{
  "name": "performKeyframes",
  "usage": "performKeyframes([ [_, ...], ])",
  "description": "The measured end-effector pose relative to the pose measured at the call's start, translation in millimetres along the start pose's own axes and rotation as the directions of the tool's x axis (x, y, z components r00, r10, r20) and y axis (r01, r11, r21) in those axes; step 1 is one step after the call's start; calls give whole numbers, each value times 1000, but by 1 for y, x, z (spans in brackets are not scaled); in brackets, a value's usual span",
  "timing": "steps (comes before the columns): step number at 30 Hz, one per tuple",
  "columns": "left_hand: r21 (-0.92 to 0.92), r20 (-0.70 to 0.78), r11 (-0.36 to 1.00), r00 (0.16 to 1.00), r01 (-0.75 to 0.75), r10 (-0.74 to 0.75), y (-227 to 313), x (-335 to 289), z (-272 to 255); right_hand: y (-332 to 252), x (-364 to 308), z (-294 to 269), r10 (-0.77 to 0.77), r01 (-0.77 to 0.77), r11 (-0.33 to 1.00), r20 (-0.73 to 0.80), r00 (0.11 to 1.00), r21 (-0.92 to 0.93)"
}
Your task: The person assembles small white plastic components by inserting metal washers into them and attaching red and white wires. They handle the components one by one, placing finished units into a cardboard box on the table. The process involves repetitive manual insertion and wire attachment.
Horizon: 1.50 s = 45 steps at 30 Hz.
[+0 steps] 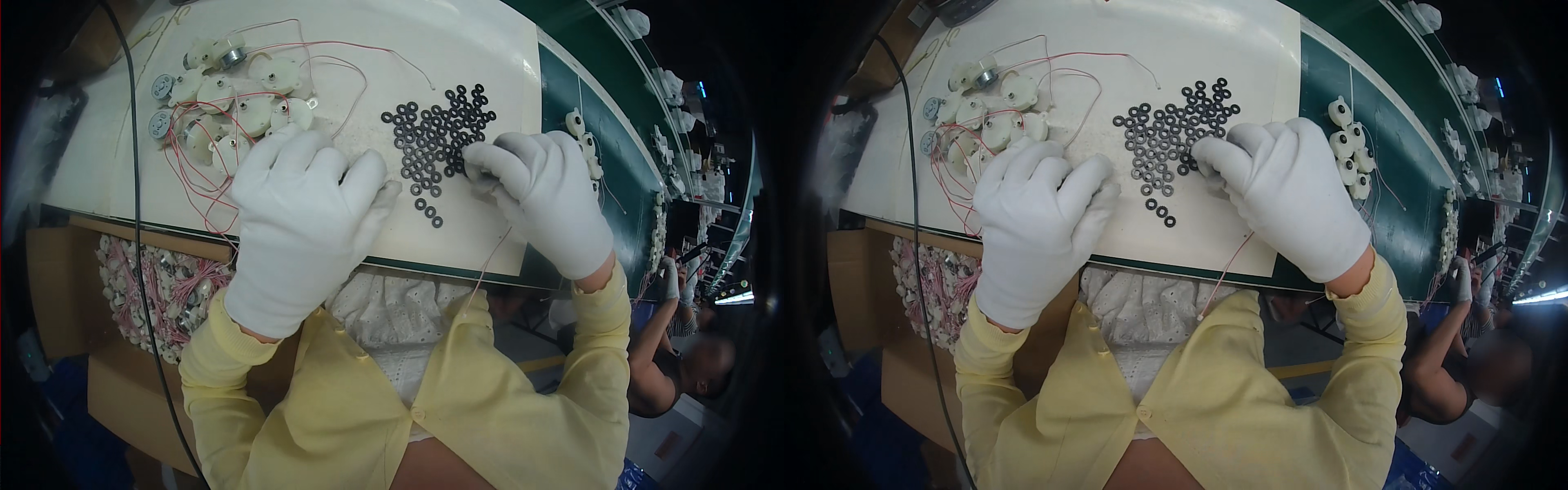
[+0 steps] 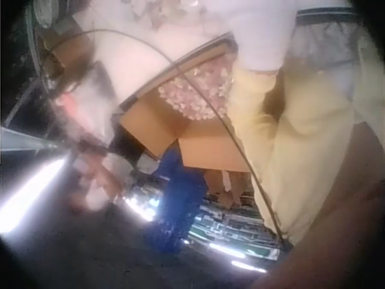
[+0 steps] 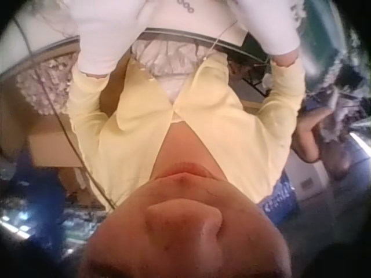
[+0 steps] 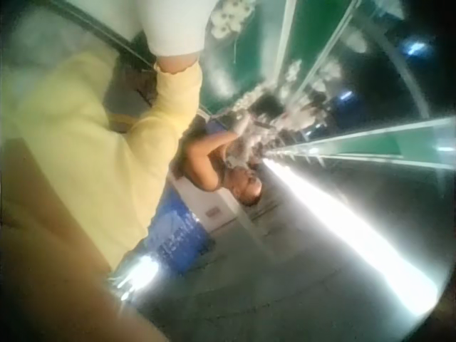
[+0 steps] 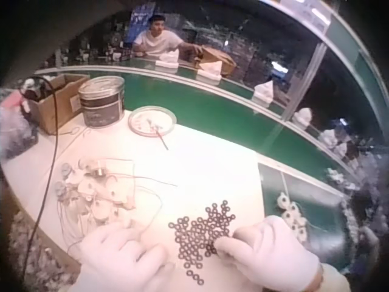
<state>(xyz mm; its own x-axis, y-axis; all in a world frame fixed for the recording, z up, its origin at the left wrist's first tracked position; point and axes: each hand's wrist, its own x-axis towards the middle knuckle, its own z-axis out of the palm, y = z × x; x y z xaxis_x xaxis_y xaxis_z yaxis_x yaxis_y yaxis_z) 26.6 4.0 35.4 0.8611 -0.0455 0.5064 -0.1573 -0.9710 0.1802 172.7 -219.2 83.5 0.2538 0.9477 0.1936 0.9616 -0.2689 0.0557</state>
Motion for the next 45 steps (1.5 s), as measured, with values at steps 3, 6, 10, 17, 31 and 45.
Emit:
performKeyframes([
  [3, -35, 22, 999, 999, 29, -28, 1, -4, 1, 1, -5, -10, 25, -13, 997, 180, 983, -70],
  [6, -66, 31, 997, 999, 38, -36, -1, -7, 4, 0, -15, -21, -29, 61, 989, 228, 973, -133],
  [10, -75, 39, 997, 999, 35, -32, -2, -7, 4, 2, -17, -28, -80, 119, 985, 275, 958, -129],
  [17, -69, 8, 998, 1000, -4, 5, -2, -4, 5, 3, -20, -24, -39, 58, 997, 306, 951, -55],
  [31, -8, -33, 997, 997, -74, 74, -2, -8, 8, -31, -118, -42, 448, -433, 872, 16, 894, -230],
  [45, 109, 1, 994, 1000, -12, 12, 17, -21, -33, -33, -110, -18, 463, -500, 865, -340, 819, -27],
])
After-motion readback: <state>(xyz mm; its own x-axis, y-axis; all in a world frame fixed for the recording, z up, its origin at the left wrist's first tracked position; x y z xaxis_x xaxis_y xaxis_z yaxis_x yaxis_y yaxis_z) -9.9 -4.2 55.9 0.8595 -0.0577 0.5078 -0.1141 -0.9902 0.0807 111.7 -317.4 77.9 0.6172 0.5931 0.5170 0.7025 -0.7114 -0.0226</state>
